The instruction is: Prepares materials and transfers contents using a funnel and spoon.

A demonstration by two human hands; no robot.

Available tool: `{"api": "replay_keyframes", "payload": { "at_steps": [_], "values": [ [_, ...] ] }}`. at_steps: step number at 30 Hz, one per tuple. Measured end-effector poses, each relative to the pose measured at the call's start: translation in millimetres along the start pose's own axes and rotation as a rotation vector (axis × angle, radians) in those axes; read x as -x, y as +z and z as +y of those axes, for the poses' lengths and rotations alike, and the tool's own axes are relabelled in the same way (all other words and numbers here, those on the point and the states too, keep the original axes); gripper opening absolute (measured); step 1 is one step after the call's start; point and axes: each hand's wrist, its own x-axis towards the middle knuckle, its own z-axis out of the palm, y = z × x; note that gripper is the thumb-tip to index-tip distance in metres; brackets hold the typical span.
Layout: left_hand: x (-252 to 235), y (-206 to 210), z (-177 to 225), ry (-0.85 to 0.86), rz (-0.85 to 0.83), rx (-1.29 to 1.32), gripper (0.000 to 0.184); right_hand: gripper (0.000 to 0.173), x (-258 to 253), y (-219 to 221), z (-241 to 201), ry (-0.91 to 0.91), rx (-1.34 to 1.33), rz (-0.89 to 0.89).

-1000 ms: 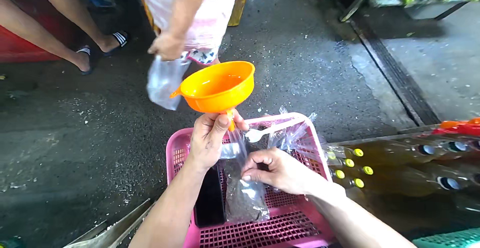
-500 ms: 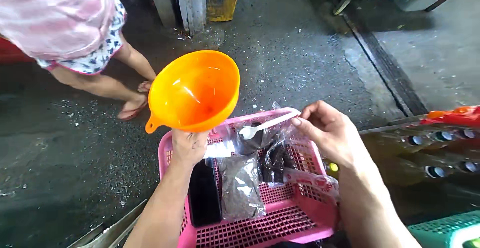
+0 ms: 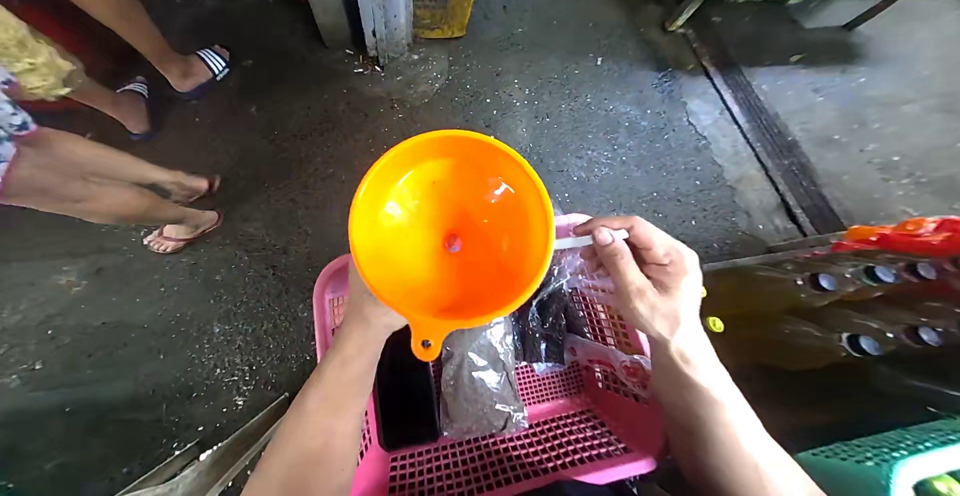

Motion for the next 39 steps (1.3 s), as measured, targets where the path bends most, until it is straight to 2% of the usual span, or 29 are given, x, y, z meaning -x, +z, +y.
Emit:
{"api": "replay_keyframes", "payload": {
  "at_steps": [3,9,22,30,39],
  "values": [
    [-2,1,-3,-0.106,-0.015,0.016,0.037,0.030,1,-3,4,-0.060,0.086,0.050],
    [-4,2,-4,-0.057,-0.014,-0.026,0.039,0.030,7,5,10,-0.008,0.072,-0.003],
    [-7,1,-8,-0.066,-0.022,-0.024,0.035,0.025,9,18,15,0.271,-0.285,-0.042],
    [-7,2,-6,-0.072,-0.016,-0.061,0.030,0.030,6,17,19,0.494,-0.520,0.018],
    [-7,1,-10,-0.061,-0.033,0.012,0.032,0.036,1,15,20,0.634,-0.645,0.133]
  ]
}}
